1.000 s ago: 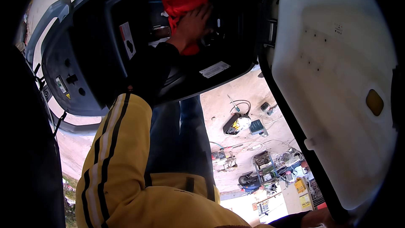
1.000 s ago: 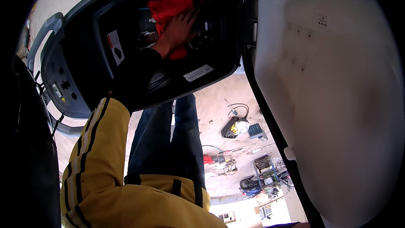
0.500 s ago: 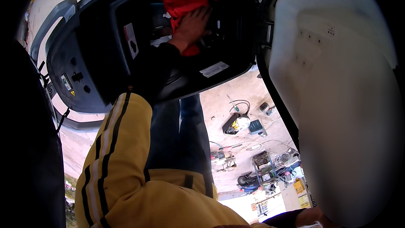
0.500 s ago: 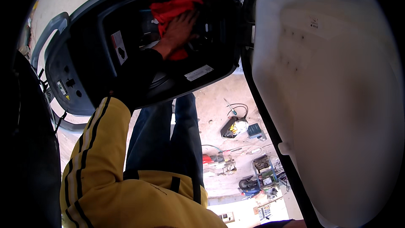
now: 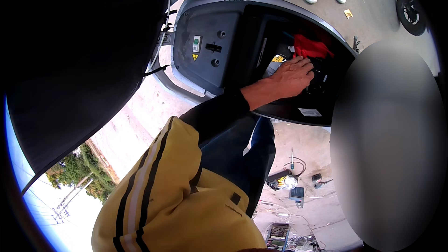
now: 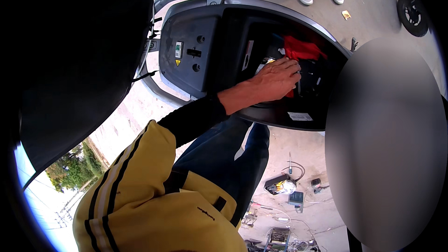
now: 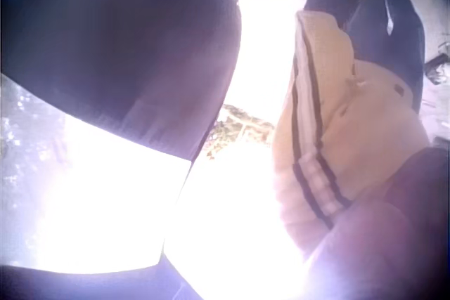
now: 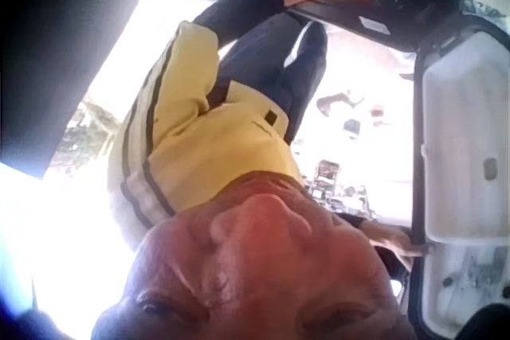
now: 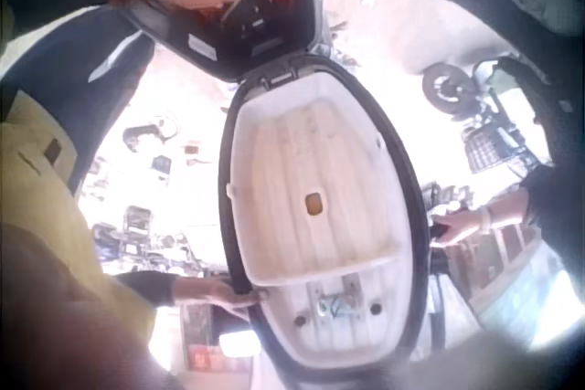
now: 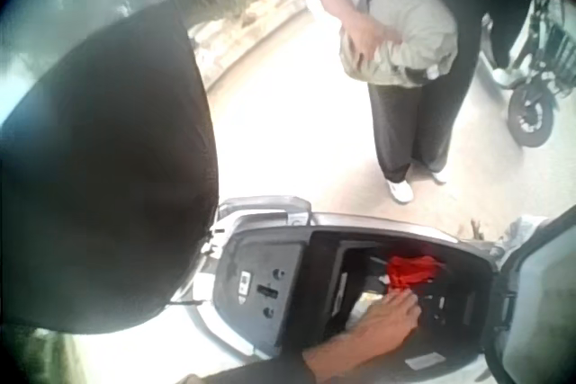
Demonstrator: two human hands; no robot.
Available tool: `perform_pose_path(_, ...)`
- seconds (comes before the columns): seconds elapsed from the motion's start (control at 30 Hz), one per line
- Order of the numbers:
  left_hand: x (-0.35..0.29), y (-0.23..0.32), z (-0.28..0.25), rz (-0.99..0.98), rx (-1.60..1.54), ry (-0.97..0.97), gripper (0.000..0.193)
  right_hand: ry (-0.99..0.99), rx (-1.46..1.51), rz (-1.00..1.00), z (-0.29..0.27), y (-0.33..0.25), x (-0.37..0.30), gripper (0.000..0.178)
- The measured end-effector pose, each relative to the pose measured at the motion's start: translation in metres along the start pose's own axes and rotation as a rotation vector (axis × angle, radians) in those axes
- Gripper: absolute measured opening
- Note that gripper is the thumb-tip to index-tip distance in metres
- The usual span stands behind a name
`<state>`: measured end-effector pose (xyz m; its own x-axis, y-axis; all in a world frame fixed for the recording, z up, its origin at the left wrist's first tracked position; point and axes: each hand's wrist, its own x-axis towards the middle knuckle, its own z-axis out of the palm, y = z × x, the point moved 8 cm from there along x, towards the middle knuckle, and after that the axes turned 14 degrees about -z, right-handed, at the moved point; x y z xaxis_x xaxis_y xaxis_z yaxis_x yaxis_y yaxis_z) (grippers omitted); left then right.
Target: The person uses a screwdriver to remove screws from the scooter's floorboard and seat area, then opens the under-seat storage compartment and removes a quilted cover and other items. The person continues to unscrew fasteners inside the compartment while handling the removed parts.
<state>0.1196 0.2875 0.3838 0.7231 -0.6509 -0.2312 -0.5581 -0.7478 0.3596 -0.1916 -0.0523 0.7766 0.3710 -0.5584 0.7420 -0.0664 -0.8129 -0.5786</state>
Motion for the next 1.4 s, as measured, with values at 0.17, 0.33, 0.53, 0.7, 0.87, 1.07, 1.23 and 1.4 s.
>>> perform_pose_path(0.17, -0.107, -0.084, -0.193, -0.304, 0.108, 0.532, 0.049, -0.016, 0.072, 0.023, -0.005, 0.019, -0.001, 0.083)
perform_pose_path(0.33, -0.139, -0.218, -0.194, -0.554, 0.219, 0.588, 0.056, -0.022, 0.005, 0.017, -0.001, 0.002, 0.002, 0.080)
perform_pose_path(0.53, -0.146, -0.227, -0.191, -0.588, 0.161, 0.599, 0.058, -0.128, -0.118, -0.104, 0.059, -0.061, -0.032, 0.096)
perform_pose_path(0.7, -0.146, -0.235, -0.189, -0.593, 0.076, 0.625, 0.057, -0.409, -0.261, -0.187, 0.135, -0.100, -0.107, 0.064)
perform_pose_path(0.87, -0.144, -0.240, -0.188, -0.613, 0.038, 0.641, 0.056, -0.433, 0.581, -0.128, 0.334, -0.157, -0.186, 0.078)
perform_pose_path(1.07, -0.148, -0.246, -0.187, -0.621, -0.036, 0.625, 0.058, -0.502, 0.810, -0.081, 0.504, -0.203, -0.274, 0.077)
perform_pose_path(1.23, -0.142, -0.242, -0.186, -0.589, -0.042, 0.633, 0.058, -0.659, 0.820, -0.001, 0.570, -0.218, -0.342, 0.068)
perform_pose_path(1.4, -0.146, -0.243, -0.188, -0.578, -0.024, 0.624, 0.053, -0.736, 0.709, -0.010, 0.539, -0.212, -0.335, 0.067)
